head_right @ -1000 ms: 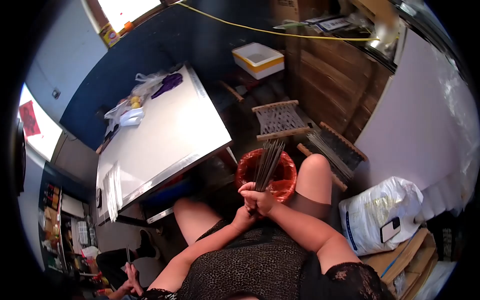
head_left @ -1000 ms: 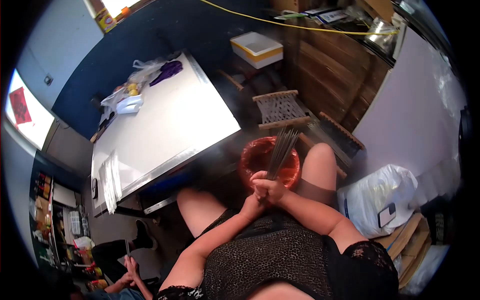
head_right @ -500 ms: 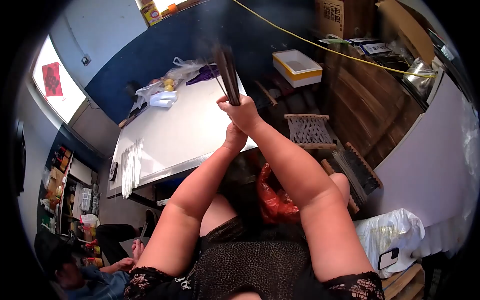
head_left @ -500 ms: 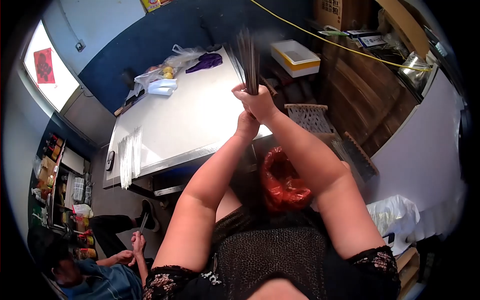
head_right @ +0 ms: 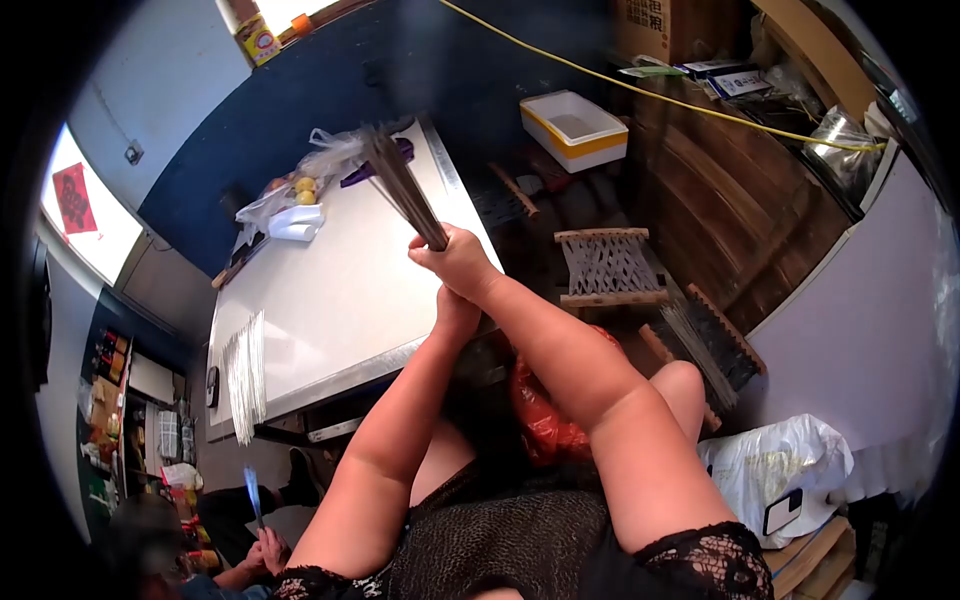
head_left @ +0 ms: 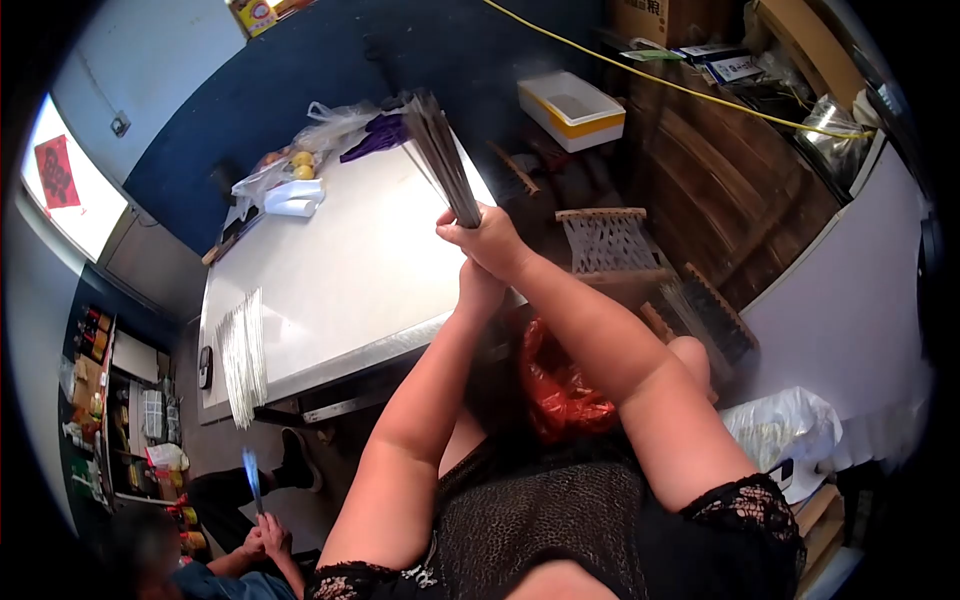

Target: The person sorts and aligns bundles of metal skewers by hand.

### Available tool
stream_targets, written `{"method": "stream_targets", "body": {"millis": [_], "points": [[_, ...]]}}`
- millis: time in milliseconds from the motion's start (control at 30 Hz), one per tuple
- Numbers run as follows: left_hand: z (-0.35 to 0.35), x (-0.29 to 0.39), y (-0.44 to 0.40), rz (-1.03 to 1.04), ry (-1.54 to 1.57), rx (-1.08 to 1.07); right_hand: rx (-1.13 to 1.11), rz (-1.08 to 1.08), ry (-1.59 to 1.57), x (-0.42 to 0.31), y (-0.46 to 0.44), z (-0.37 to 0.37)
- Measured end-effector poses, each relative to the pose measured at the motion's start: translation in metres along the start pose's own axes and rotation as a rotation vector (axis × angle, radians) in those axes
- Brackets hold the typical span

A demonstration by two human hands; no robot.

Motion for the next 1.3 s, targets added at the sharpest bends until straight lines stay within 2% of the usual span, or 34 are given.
{"method": "stream_targets", "body": {"millis": [67,200,267,400,500,600,667,700,800,967,1133,1233,1300], "points": [[-0.002,-0.002,-0.002,0.061,-0.106,-0.019,0.028,-0.079,0.032,0.004,0.004,-0.002],[0.001,-0.001,-0.002,0.081,-0.083,-0.052,0.057,-0.079,-0.098,0.015,0.010,-0.008],[0.001,0.010,0.000,0.168,-0.146,-0.044,0.077,-0.099,-0.079,0.009,0.011,-0.010],[0.002,-0.006,-0.002,0.104,-0.056,0.065,0.099,-0.153,-0.043,0.005,0.010,-0.007],[-0.001,0.000,-0.001,0.155,-0.182,0.018,0.098,-0.152,-0.018,0.013,0.009,-0.005],[-0.003,0.003,-0.001,0.143,-0.120,0.070,0.107,-0.173,-0.051,0.008,0.008,-0.003],[-0.005,0.017,-0.001,0.173,-0.174,0.059,0.130,-0.242,0.040,-0.001,0.013,-0.001],[-0.005,0.023,0.000,0.199,-0.226,0.049,0.124,-0.235,0.036,0.000,0.014,-0.001],[-0.004,0.014,0.002,0.110,-0.220,-0.019,0.107,-0.141,-0.017,0.007,0.014,-0.004],[-0.001,0.007,-0.001,0.107,-0.172,-0.006,0.157,-0.173,0.005,0.005,0.019,-0.006],[0.001,0.002,-0.001,0.072,-0.134,-0.009,0.167,-0.118,-0.026,0.010,0.012,-0.007],[0.004,0.008,0.012,0.053,-0.078,0.028,0.157,-0.152,0.082,0.000,0.025,-0.007],[0.005,0.034,0.020,0.015,0.038,0.146,-0.048,0.173,-0.330,0.004,0.029,-0.007]]}}
Point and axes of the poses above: each hand's wrist, its own y-axis away from the middle knuckle, its own z-axis out of the palm, x = y × z, the point moved 5 cm from there along -y, towards the middle knuckle, and after that the axes turned 9 degrees about z, right-handed, at the moved point
